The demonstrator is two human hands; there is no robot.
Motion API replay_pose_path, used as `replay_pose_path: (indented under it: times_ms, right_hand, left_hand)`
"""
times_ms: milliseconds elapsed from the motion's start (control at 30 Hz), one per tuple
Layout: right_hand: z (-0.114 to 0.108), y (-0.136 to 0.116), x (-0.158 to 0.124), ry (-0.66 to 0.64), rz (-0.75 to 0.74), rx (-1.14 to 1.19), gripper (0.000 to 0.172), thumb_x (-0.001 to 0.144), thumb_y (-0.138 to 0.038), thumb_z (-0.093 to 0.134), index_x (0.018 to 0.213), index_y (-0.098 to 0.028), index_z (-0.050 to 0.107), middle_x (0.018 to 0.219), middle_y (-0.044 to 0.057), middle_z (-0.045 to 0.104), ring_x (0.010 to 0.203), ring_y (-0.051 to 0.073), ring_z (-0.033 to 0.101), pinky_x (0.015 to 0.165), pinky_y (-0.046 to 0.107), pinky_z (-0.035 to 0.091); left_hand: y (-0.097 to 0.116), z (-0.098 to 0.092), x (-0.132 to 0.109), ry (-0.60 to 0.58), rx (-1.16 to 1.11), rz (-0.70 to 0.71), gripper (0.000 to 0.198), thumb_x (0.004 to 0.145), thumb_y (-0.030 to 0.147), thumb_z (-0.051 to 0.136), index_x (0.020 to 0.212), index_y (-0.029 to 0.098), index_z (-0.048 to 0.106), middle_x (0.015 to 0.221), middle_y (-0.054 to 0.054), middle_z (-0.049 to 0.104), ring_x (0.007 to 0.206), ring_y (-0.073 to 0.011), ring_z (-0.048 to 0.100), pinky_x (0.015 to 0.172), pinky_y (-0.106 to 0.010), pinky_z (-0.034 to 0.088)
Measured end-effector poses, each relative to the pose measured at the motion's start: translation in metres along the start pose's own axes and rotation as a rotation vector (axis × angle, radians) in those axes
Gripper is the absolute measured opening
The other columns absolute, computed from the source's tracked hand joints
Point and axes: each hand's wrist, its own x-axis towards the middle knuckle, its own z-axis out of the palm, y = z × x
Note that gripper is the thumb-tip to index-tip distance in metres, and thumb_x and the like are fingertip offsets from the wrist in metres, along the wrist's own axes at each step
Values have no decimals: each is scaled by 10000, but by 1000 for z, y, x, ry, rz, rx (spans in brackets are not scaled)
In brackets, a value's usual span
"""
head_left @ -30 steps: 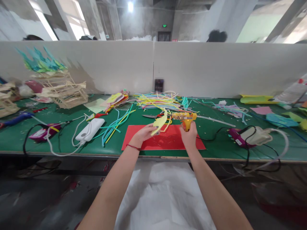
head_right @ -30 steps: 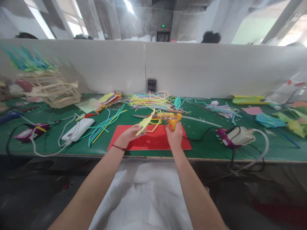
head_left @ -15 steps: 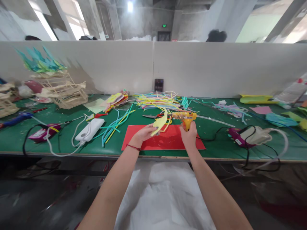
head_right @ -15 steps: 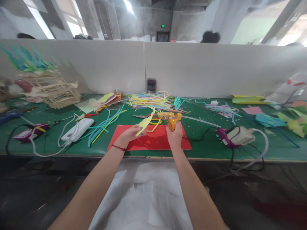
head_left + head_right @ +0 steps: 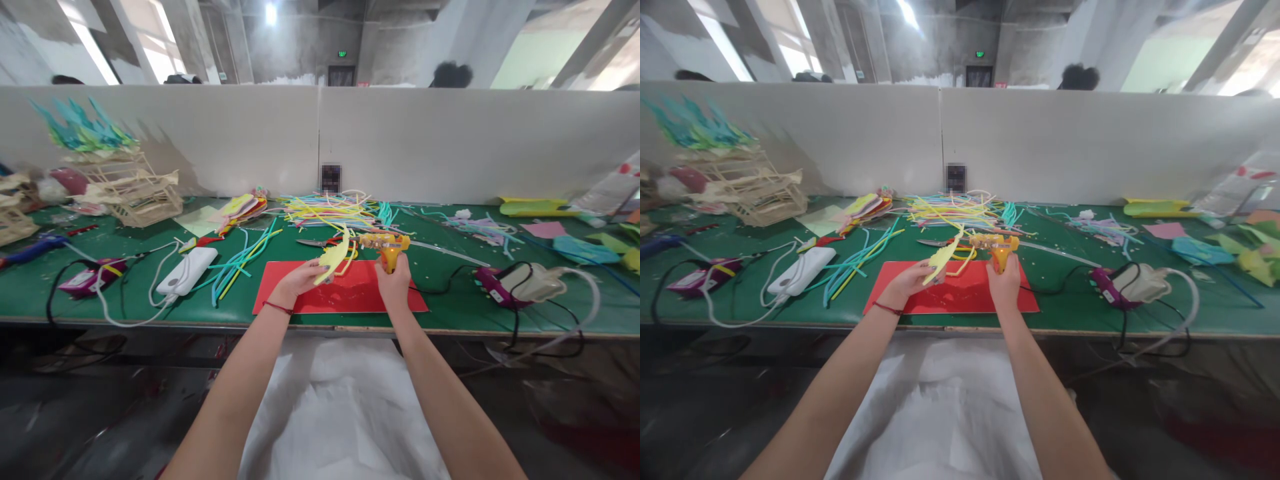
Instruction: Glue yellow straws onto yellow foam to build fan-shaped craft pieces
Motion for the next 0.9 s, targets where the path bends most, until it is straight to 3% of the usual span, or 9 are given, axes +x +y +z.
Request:
replay_pose_path:
  times_ms: [233,900]
  right_hand:
    - [-1,-2,1,-11,35,6,172,709,-305,511,844,-206,469,775,33,498,751,211,504,727,381,455]
    - [0,-1,2,5,24,-4,147,724,-300,503,833,-210,464,762,23,481,737,202,495,723,369,447]
  left_hand:
    - [3,1,-2,-44,61,-19,232,594,176,783,764,102,643,646,-34,640,609,-126,604,590,-228,433]
    - [6,8,-5,-103,180,20,291,556,300,808,664,95,632,595,-44,617,550,-105,540,544,-224,382]
